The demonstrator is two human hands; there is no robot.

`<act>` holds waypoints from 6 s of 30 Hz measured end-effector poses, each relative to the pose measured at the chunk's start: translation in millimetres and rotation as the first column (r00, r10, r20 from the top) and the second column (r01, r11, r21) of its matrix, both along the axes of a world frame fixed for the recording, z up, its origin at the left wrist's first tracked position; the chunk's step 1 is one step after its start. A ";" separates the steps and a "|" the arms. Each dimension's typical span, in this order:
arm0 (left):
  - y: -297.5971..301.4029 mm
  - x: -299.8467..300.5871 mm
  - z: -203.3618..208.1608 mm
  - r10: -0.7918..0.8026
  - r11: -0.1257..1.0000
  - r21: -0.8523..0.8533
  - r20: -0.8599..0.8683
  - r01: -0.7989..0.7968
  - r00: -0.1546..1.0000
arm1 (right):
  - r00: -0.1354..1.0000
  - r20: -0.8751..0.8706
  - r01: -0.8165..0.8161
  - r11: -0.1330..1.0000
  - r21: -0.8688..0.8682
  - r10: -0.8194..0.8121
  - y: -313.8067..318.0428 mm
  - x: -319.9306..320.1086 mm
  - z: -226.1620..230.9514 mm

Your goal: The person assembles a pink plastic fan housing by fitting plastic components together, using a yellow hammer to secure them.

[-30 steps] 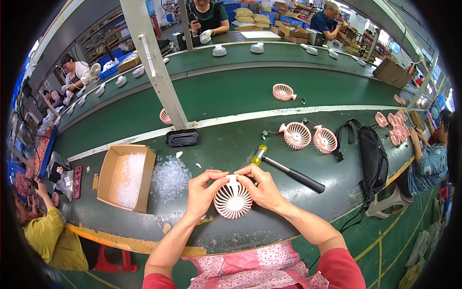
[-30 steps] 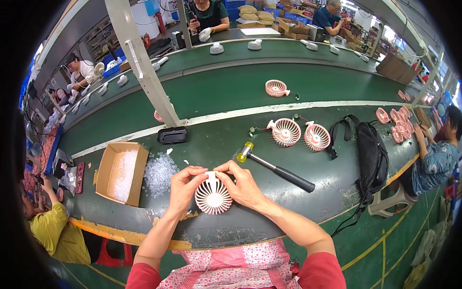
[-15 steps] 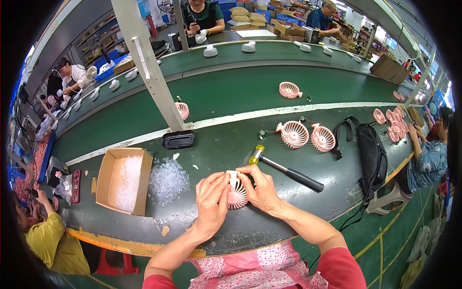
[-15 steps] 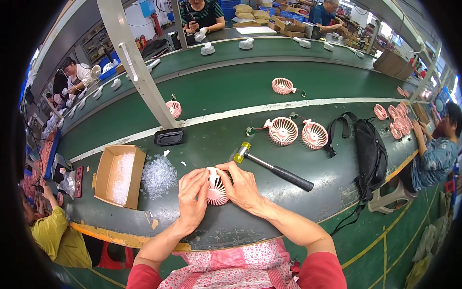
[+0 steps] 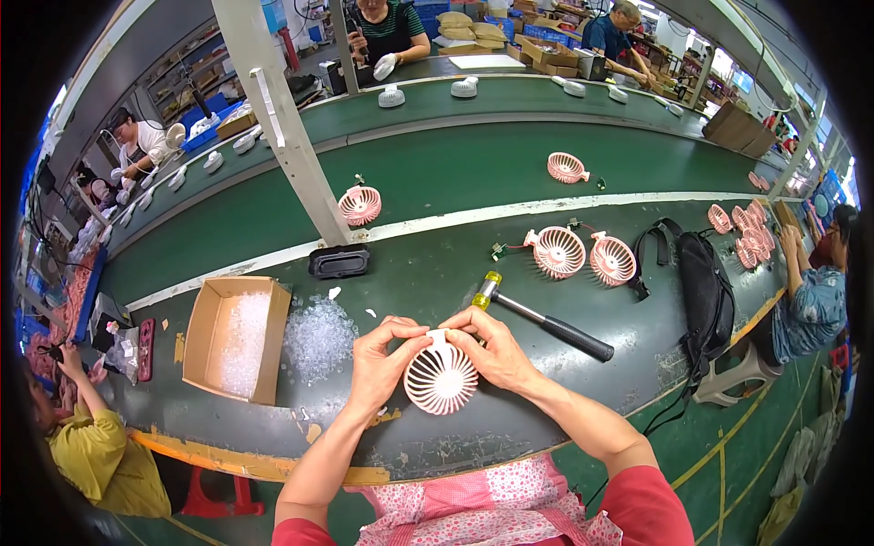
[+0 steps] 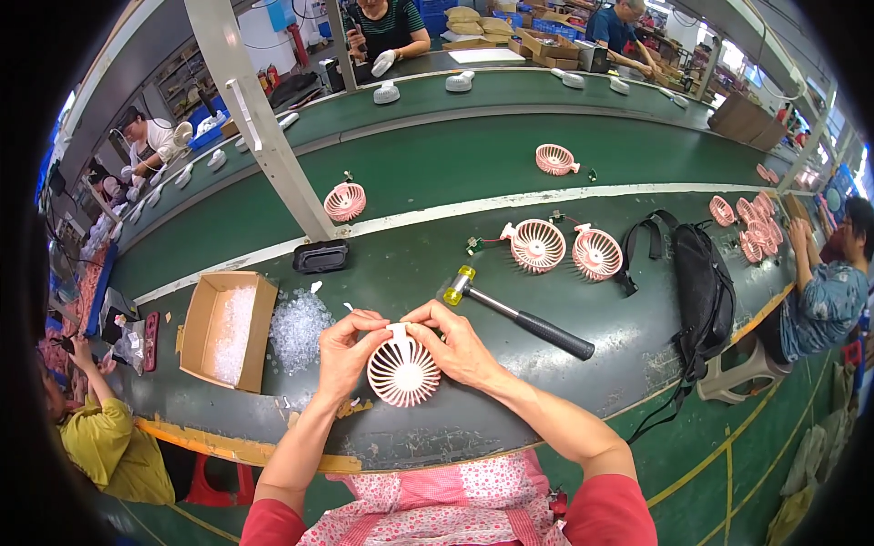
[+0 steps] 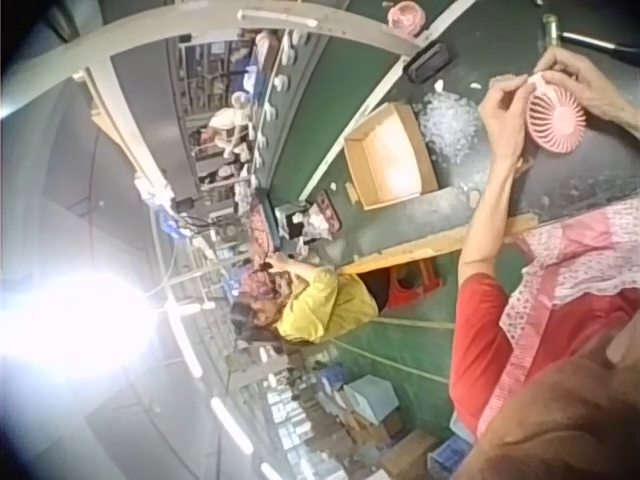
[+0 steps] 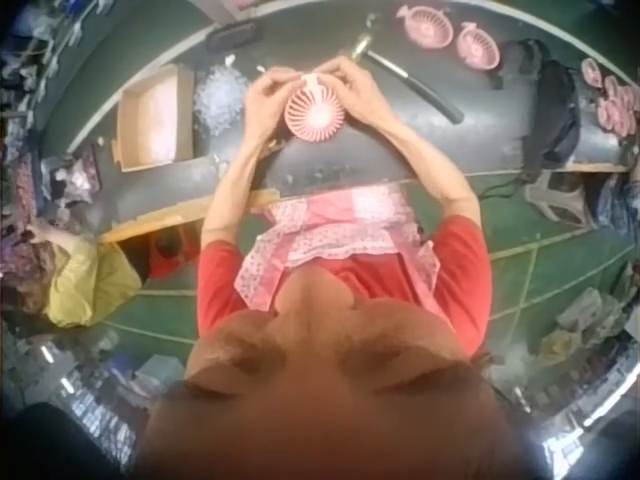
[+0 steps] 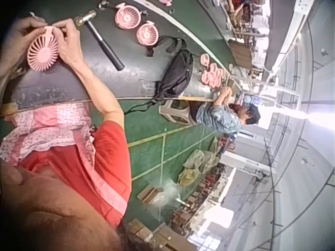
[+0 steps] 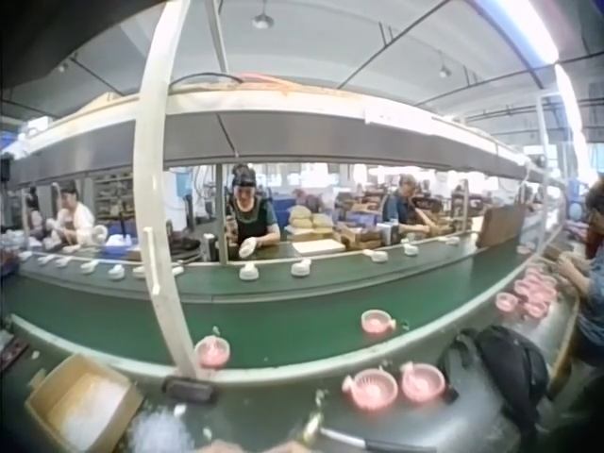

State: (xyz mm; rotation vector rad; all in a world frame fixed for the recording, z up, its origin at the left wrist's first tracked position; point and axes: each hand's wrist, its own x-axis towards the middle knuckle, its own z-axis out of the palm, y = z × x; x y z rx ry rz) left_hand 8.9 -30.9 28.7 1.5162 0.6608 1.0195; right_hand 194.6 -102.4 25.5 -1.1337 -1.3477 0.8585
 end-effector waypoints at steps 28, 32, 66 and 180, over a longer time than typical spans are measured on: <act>1.0 18.8 -49.0 0.105 0.988 0.132 -0.149 -0.085 0.983 | 0.539 0.599 0.357 0.805 0.475 -0.592 176.2 111.7 26.9; 1.6 25.6 -54.1 0.100 0.975 0.211 -0.125 -0.072 0.987 | 0.398 0.722 0.240 0.823 0.514 -0.567 227.0 106.3 -15.5; -23.1 15.8 -25.0 0.097 0.479 0.718 -0.614 0.504 0.783 | 0.874 0.473 0.039 0.987 0.158 -0.110 13.9 15.0 -13.8; 28.4 -27.3 -12.2 0.586 0.615 0.788 -0.470 0.015 0.659 | 0.953 0.301 0.017 1.000 0.023 -0.023 3.5 0.4 -5.2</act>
